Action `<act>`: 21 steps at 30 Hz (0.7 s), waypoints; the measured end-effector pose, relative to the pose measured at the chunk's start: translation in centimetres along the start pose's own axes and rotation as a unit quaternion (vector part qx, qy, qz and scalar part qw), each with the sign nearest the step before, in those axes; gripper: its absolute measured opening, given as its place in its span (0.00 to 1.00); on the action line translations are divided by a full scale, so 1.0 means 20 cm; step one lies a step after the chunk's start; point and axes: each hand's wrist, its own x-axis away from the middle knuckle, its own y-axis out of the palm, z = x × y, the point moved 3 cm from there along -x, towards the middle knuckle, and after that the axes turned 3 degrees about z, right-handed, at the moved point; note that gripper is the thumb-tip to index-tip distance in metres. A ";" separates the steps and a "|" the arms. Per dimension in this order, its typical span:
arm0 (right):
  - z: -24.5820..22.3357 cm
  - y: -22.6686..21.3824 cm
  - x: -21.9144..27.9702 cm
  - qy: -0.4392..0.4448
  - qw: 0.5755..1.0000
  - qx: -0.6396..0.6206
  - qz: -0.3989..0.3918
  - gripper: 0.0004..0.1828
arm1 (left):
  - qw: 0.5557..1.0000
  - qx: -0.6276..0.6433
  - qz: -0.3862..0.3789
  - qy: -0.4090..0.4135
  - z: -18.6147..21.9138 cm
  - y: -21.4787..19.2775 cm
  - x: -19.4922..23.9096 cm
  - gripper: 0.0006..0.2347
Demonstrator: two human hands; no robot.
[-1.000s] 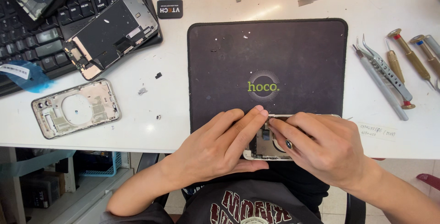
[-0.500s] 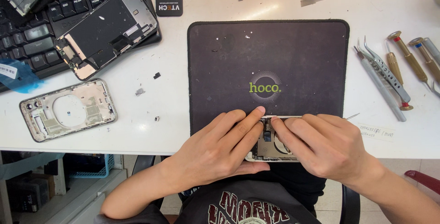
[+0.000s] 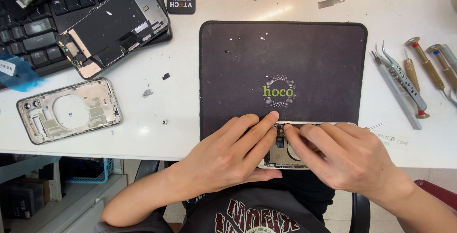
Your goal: The person uses a screwdriver to remove and reinsert screws in the internal frame of a disassembled smartphone. They also use tweezers to handle small components and connectors inside the device. The work is performed on a desk with other phone parts and tools nearby.
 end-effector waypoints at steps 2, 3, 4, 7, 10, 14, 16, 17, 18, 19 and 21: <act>0.00 0.00 0.01 -0.007 1.000 0.019 -0.009 0.15 | 1.000 0.001 -0.002 0.000 0.00 0.00 0.00 0.29; 0.00 -0.01 0.01 -0.010 0.999 0.028 -0.014 0.15 | 1.000 0.002 -0.003 -0.001 0.00 0.00 0.00 0.29; 0.00 -0.01 0.01 -0.011 0.999 0.028 -0.014 0.16 | 1.000 0.000 -0.002 0.000 0.00 0.00 0.00 0.29; 0.01 -0.02 0.03 -0.008 1.000 0.021 -0.017 0.18 | 1.000 -0.001 -0.002 0.000 0.00 0.00 0.00 0.29; 0.02 -0.02 0.04 0.001 1.000 0.009 -0.014 0.19 | 1.000 0.000 -0.003 -0.001 0.00 0.00 -0.01 0.29; 0.02 -0.02 0.05 0.001 1.000 -0.007 -0.002 0.20 | 1.000 0.001 -0.005 -0.004 0.00 0.00 0.00 0.29; 0.02 -0.01 0.05 -0.001 1.000 -0.012 0.000 0.20 | 1.000 0.001 -0.005 -0.006 0.01 0.01 0.00 0.29; 0.03 -0.01 0.05 -0.002 1.000 -0.014 -0.001 0.20 | 1.000 0.000 -0.005 -0.008 0.01 0.01 0.00 0.29; 0.03 0.00 0.05 -0.004 1.000 -0.016 -0.002 0.20 | 1.000 0.000 -0.005 -0.009 0.01 0.01 0.00 0.29; 0.03 0.00 0.05 -0.001 1.000 -0.022 0.000 0.19 | 1.000 0.003 -0.004 -0.009 0.01 0.02 0.00 0.29; 0.03 0.01 0.04 0.005 0.999 -0.033 0.003 0.18 | 1.000 0.009 -0.003 -0.010 0.01 0.02 0.00 0.29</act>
